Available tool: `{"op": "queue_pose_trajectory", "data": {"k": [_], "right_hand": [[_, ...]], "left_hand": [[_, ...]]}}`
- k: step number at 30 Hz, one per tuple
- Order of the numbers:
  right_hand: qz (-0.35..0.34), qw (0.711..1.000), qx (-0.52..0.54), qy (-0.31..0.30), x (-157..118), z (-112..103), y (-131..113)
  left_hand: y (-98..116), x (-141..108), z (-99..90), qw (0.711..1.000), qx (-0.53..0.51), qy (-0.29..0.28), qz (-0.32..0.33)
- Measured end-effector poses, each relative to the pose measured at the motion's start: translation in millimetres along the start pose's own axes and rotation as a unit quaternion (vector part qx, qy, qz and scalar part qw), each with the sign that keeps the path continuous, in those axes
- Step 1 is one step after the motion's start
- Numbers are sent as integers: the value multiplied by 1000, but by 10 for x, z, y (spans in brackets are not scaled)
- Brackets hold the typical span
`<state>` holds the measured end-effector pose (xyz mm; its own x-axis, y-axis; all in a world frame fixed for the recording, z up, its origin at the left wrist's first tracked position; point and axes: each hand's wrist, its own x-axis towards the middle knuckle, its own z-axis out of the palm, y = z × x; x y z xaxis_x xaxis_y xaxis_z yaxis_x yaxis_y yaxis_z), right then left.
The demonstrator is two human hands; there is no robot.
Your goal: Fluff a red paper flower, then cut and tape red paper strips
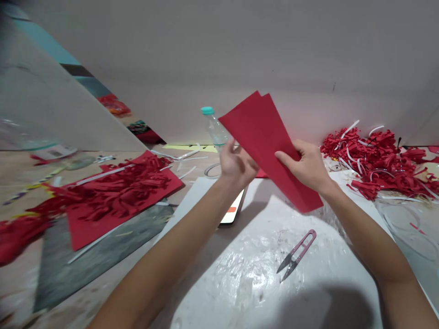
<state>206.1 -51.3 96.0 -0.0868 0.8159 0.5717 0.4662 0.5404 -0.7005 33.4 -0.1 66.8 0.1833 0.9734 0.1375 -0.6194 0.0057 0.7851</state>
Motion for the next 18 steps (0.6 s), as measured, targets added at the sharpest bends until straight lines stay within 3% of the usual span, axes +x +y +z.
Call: {"op": "queue_pose_trajectory", "data": {"k": [2,5,9,14,18], "right_hand": [[-27,999,-30,31,22,-56,24],[-62,997,-49,10,24,-73,30],[-73,996,-49,5,6,-32,32],[-64,996,8,58,21,-83,44],[-70,996,-35,53,38,-219,-7]], "left_hand": [[114,11,33,998,27,-35,45],[167,-33,59,987,95,-86,97],[87,-96,75,971,157,-70,165],[23,-144,69,969,182,-108,129],[76,-136,78,964,189,-149,116]]}}
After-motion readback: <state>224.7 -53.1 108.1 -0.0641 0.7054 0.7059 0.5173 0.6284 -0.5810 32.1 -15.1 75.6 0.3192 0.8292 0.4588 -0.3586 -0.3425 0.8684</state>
